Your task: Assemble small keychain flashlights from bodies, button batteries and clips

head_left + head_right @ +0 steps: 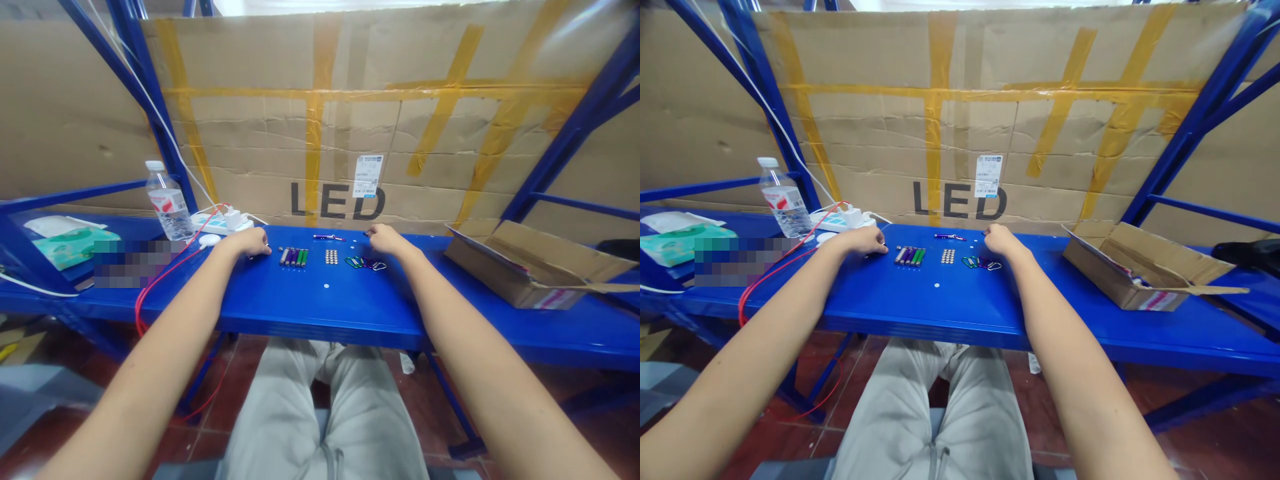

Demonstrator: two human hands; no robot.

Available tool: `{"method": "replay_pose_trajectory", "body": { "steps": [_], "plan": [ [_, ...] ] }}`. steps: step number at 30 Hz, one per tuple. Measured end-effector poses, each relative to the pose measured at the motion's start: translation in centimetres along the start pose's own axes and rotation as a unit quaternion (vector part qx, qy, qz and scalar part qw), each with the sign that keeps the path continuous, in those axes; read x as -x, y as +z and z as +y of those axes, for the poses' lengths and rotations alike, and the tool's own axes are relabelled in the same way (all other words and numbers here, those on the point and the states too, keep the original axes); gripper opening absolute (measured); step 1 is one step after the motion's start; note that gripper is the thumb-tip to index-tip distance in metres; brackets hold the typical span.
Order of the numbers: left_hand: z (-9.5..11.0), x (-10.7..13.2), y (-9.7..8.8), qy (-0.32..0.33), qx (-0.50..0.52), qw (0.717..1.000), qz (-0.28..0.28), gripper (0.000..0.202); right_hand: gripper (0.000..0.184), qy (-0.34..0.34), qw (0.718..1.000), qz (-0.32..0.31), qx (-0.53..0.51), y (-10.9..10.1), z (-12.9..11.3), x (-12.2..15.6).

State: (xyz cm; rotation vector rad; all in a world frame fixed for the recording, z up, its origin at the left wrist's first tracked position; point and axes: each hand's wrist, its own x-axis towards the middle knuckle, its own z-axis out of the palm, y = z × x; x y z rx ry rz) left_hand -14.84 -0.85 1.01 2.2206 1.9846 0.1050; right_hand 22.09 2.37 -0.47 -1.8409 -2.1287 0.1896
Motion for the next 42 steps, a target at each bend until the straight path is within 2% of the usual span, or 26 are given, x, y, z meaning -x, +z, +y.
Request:
{"method": "replay_pose_trajectory", "body": {
  "steps": [2,5,13,17,23,31,42],
  "plan": [
    [0.7,0.5,-0.2,-0.012,0.014,0.999,-0.035,0.016,0.032,0.003,1.000,-0.006,-0.002,0.0,0.0,0.0],
    [1.4,1.3,-0.6,-0.022,0.047,0.997,-0.064,0.025,0.030,0.006,1.000,-0.012,-0.002,-0.1,-0.1,0.1],
    [1.5,1.7,-0.5,-0.018,0.154,0.981,-0.116,0.040,0.029,0.009,1.000,-0.018,-0.007,-0.1,-0.3,0.0],
    [1.4,1.4,-0.3,-0.021,0.200,0.973,-0.111,0.043,0.029,0.017,0.999,-0.023,-0.038,0.1,-0.1,-0.3],
    [1.3,0.8,-0.1,-0.027,0.211,0.972,-0.098,0.044,0.033,0.024,0.996,-0.047,-0.066,0.4,0.1,-0.5],
    [2.3,0.7,0.5,-0.043,0.227,0.970,-0.069,0.046,0.031,0.035,0.994,-0.059,-0.085,0.4,-0.1,-0.3],
    [2.4,0.0,1.1,-0.029,0.258,0.964,-0.059,0.033,0.030,0.038,0.993,-0.068,-0.094,0.4,-0.1,-0.3]
  ]
}}
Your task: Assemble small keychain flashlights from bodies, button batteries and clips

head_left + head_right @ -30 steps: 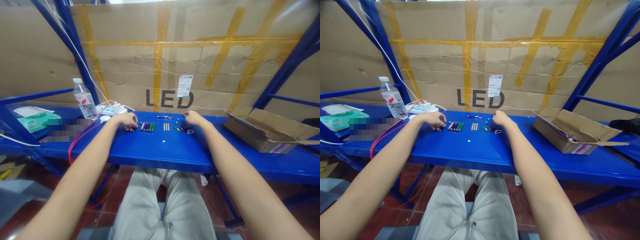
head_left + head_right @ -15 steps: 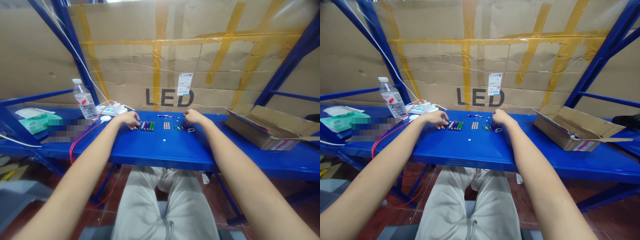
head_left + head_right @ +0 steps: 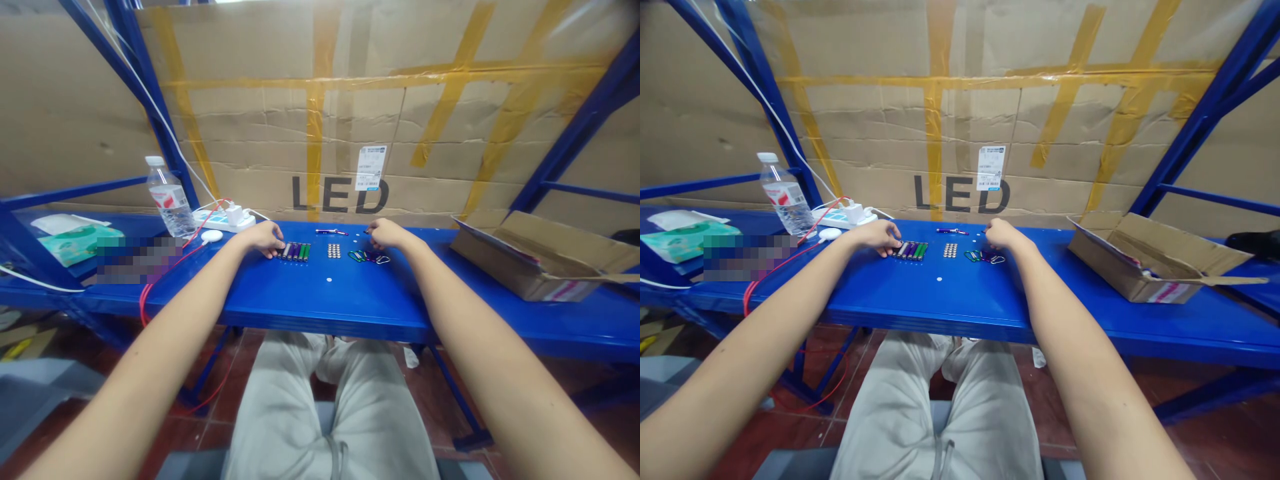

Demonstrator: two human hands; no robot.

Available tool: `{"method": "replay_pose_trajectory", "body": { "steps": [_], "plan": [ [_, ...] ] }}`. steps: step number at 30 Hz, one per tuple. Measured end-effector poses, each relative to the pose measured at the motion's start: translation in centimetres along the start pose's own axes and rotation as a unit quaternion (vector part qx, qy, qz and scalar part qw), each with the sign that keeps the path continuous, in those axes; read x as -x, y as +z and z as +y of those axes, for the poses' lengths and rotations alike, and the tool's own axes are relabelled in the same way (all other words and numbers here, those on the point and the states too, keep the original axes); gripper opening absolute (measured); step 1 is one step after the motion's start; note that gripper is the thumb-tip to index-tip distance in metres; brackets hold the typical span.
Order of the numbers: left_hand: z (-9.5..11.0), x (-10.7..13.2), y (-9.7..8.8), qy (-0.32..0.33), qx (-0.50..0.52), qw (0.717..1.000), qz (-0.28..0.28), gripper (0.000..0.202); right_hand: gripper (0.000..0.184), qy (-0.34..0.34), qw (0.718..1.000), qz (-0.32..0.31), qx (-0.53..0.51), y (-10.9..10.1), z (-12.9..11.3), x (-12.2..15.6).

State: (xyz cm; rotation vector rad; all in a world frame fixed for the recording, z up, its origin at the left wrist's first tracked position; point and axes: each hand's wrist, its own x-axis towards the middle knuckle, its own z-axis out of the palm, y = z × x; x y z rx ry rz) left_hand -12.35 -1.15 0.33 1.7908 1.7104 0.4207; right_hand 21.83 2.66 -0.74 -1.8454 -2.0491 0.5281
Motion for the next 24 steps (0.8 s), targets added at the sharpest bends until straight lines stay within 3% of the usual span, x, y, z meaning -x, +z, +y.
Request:
{"method": "replay_pose_trajectory", "body": {
  "steps": [6,12,17,24],
  "plan": [
    [0.0,0.1,-0.3,0.009,-0.031,0.999,0.009,0.026,0.031,0.006,1.000,-0.001,-0.003,0.0,0.0,0.0],
    [-1.8,-1.3,-1.0,0.076,-0.120,0.983,0.117,0.028,0.034,0.006,1.000,-0.003,-0.002,0.0,0.0,0.0],
    [-2.7,-2.3,-1.1,0.151,-0.108,0.979,0.083,0.032,0.034,0.003,1.000,-0.008,-0.001,-0.1,-0.2,0.2],
    [-2.8,-3.1,-1.0,0.179,-0.102,0.977,0.057,0.027,0.032,0.003,1.000,-0.009,0.005,-0.1,-0.1,0.3]
  ]
}}
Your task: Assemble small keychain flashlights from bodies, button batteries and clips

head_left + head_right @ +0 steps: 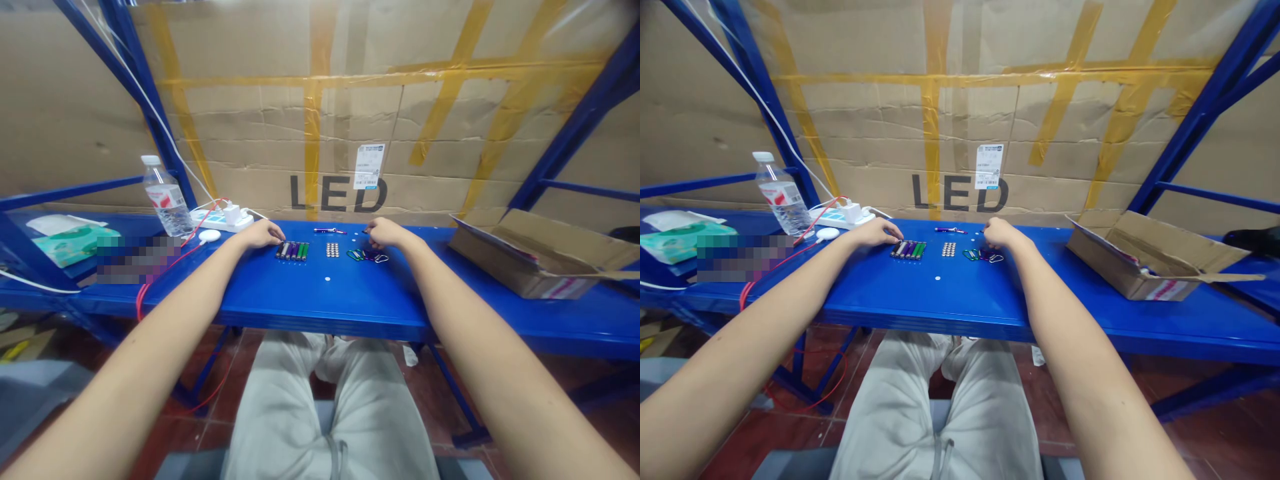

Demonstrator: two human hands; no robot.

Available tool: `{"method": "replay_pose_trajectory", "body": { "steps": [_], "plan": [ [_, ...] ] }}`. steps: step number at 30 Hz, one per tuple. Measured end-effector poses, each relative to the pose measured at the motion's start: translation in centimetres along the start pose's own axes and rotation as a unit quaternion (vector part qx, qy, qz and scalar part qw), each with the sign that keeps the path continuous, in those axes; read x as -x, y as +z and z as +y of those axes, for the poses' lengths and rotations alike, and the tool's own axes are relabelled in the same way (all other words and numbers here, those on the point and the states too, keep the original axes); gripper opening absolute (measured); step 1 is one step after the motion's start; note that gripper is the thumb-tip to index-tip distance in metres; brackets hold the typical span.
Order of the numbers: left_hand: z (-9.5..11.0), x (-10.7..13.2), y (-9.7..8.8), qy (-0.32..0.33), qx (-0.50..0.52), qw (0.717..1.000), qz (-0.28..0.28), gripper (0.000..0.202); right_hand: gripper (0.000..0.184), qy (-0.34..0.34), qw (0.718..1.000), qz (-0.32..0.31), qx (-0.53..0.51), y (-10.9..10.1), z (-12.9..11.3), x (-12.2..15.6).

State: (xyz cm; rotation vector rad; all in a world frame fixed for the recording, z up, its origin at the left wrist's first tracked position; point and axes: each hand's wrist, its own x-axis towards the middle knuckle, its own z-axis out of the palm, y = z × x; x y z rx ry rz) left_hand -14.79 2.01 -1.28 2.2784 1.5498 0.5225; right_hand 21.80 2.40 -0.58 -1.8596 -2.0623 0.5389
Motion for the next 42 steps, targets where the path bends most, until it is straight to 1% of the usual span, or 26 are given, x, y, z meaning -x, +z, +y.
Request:
{"method": "replay_pose_trajectory", "body": {
  "steps": [2,7,12,14,18,24,27,30,35,39,42],
  "plan": [
    [0.00,-0.02,0.06,-0.008,-0.012,1.000,0.009,0.024,0.032,0.002,1.000,0.000,0.004,-0.01,-0.07,0.05],
    [0.01,0.23,0.15,-0.043,-0.054,0.996,0.059,0.019,0.034,0.007,1.000,-0.002,0.001,0.01,-0.18,0.14],
    [-0.11,0.34,0.34,-0.034,-0.080,0.992,0.091,0.020,0.034,0.008,1.000,-0.007,0.000,0.02,-0.19,0.17],
    [-0.17,0.30,0.40,-0.029,-0.078,0.992,0.090,0.021,0.033,0.009,1.000,-0.007,-0.002,0.03,-0.20,0.18],
    [-0.32,0.35,0.25,-0.020,-0.054,0.995,0.087,0.028,0.034,0.009,1.000,-0.008,-0.002,0.05,-0.15,0.09],
    [-0.33,0.72,-0.15,-0.012,-0.043,0.998,0.045,0.033,0.032,0.010,1.000,-0.011,-0.004,0.03,-0.11,0.08],
    [-0.36,0.70,-0.14,-0.009,-0.057,0.998,0.038,0.028,0.032,0.011,1.000,-0.011,-0.004,0.00,-0.18,0.21],
    [-0.59,0.49,-0.01,-0.003,-0.070,0.997,0.045,0.016,0.031,0.013,1.000,-0.013,-0.002,-0.03,-0.22,0.26],
    [-0.80,0.15,0.33,-0.005,-0.072,0.993,0.092,0.015,0.033,0.016,1.000,-0.014,-0.002,-0.02,-0.26,0.18],
    [-0.39,0.00,0.61,0.024,-0.092,0.992,0.088,0.010,0.033,0.014,1.000,-0.017,0.004,0.03,-0.33,0.22],
    [-0.05,-0.18,0.81,0.043,-0.097,0.991,0.082,0.016,0.032,0.011,1.000,-0.018,0.009,0.04,-0.36,0.29]
  ]
}}
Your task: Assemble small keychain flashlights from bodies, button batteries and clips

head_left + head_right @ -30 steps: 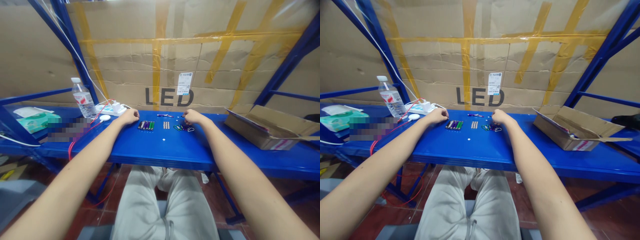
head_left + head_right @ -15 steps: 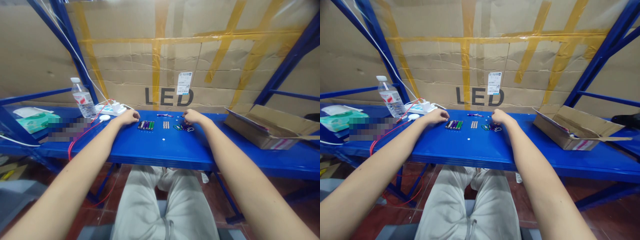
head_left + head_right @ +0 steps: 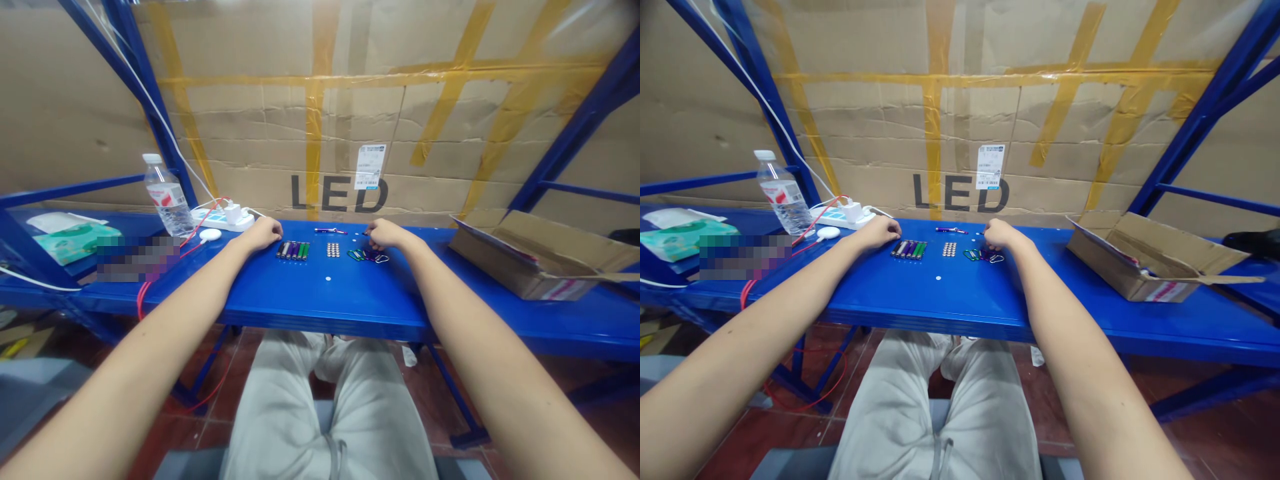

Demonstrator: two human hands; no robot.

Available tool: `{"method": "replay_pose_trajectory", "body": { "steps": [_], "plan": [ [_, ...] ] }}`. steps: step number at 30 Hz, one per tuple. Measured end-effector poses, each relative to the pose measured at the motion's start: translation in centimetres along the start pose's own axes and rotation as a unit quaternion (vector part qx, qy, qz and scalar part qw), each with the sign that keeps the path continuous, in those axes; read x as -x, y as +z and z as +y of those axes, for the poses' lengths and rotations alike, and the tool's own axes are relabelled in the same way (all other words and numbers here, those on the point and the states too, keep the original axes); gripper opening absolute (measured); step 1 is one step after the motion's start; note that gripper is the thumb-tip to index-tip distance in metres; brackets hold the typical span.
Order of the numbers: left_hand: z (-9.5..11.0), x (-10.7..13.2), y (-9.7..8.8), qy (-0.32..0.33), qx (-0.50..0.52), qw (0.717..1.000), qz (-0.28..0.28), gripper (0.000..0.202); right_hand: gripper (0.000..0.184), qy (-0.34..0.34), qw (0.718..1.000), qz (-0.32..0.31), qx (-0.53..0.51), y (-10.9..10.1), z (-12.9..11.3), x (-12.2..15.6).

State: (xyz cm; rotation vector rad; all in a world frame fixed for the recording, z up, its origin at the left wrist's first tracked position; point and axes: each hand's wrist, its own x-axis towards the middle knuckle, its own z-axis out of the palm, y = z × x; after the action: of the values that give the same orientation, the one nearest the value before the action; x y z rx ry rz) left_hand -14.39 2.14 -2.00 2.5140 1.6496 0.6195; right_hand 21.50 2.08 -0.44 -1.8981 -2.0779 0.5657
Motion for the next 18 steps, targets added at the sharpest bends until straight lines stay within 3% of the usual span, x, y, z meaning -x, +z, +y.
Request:
{"method": "replay_pose_trajectory", "body": {
  "steps": [9,13,18],
  "plan": [
    [0.2,-0.2,0.1,0.010,0.050,0.998,-0.023,0.027,0.031,-0.003,1.000,0.002,-0.010,-0.1,0.2,-0.1],
    [-0.5,0.0,-0.1,-0.006,0.080,0.997,-0.005,0.031,0.031,0.001,1.000,0.008,-0.013,-0.2,0.2,-0.1],
    [-1.0,-0.2,0.2,-0.011,0.077,0.997,-0.016,0.025,0.030,0.000,1.000,0.007,-0.009,-0.2,0.3,-0.2]
  ]
}}
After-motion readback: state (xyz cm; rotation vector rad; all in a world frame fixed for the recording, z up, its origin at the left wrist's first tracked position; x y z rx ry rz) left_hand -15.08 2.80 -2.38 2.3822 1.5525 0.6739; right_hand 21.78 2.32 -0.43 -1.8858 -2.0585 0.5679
